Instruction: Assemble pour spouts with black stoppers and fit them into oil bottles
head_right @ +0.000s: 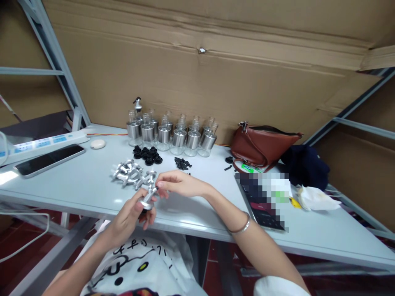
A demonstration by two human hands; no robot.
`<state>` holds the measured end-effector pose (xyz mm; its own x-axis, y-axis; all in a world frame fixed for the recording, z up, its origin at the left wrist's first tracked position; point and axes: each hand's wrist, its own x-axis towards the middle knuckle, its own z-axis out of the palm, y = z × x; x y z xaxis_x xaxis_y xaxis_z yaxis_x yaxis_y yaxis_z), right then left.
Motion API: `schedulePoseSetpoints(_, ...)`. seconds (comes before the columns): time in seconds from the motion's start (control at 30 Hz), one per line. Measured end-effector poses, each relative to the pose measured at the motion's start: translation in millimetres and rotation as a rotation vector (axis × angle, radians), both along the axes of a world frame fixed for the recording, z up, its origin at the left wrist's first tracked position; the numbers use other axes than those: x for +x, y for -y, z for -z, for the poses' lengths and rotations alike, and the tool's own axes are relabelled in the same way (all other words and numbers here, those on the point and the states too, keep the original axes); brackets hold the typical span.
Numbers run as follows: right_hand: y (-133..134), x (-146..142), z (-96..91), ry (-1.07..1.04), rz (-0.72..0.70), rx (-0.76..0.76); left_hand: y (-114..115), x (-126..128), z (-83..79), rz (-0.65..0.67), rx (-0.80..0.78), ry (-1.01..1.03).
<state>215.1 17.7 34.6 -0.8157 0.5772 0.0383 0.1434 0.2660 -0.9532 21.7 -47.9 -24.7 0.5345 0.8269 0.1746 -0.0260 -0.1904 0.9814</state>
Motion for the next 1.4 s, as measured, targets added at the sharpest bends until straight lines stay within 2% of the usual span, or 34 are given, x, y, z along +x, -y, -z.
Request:
schedulePoseSetpoints(0.27, 8, -6, -3.2, -0.003, -0.011, -0.035, -1, 0, -1.6, -0.002, 0.004, -0.016)
schedulePoseSetpoints(0.53, 8, -7, -0.2, 0.032, 0.036, 0.100, -3, 0, 0.9, -0.030, 0.054, -0.091)
schedulePoseSetpoints(0.7, -3, 0, 1.4, -0.061, 0.246, 0.102, -3, 1, 3.7, -0.107, 0.024, -0.039)
schedulePoseSetpoints(0.9, -25, 25, -3.2, -0.129, 0.447, 0.086, -4, 2, 4.2, -0.070, -0.042, 0.069)
schedulePoseSetpoints(1.07, -38, 48, -7.1, 0.115, 0.503, 0.140, -5, 1, 2.3, -0.055, -0.054, 0.043)
schedulePoseSetpoints(1.27, -49, 72, -7.6, 0.558, 0.580, 0.488, -3, -1, 0.2, -0.042, -0.060, 0.011)
schedulePoseSetpoints(1.33, -52, 78, -5.8, 0.646, 0.555, 0.459, -3, -1, -0.2, -0.043, -0.053, 0.007)
schedulePoseSetpoints(1.4, -54, 80, -2.5, 0.727, 0.523, 0.362, -3, -1, -0.4, -0.046, -0.046, 0.005)
